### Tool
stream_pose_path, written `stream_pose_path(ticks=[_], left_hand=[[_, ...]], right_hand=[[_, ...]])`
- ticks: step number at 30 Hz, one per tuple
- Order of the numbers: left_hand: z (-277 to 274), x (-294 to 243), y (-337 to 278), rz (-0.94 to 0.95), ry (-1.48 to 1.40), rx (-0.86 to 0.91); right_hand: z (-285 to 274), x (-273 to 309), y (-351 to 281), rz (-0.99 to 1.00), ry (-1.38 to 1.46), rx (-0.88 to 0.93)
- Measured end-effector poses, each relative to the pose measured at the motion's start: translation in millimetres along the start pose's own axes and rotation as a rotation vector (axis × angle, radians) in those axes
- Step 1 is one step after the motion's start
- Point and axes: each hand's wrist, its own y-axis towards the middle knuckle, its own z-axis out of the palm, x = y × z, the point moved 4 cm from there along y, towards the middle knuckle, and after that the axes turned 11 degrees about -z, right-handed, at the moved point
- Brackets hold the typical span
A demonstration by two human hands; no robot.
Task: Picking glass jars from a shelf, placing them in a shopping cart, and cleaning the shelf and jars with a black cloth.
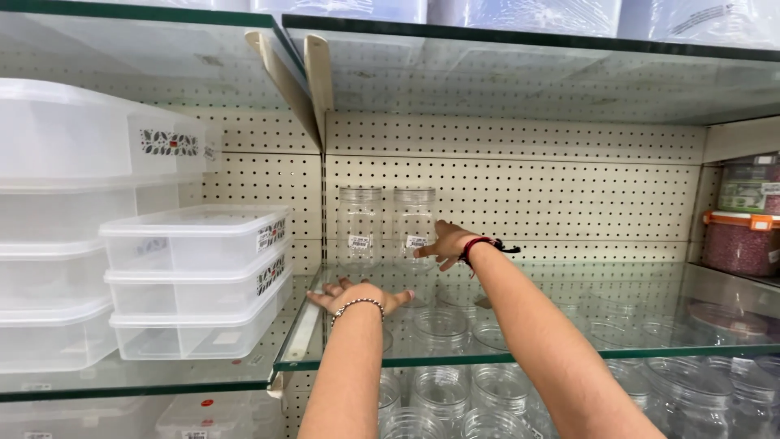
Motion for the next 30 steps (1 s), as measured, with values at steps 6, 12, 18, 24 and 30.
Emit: stream_pose_path(ticks=[6,12,18,24,30], left_hand=[[2,1,1,0.008,-0.002,0.003],[3,1,0,0.018,0.002,-0.004],[1,3,-4,0.017,0.004,-0.023],[0,4,-8,0.019,0.001,-0.029],[2,4,-6,0.023,0.009,-0.034]], right_hand=[[7,0,17,-0.056,-0.050,-0.012],[11,4,17,-0.050,-0.102,-0.009],[14,4,21,-0.032,0.039,-0.036],[9,21,-2,0.029,-0.091,-0.019],[11,10,8,0.064,-0.049,-0.028]])
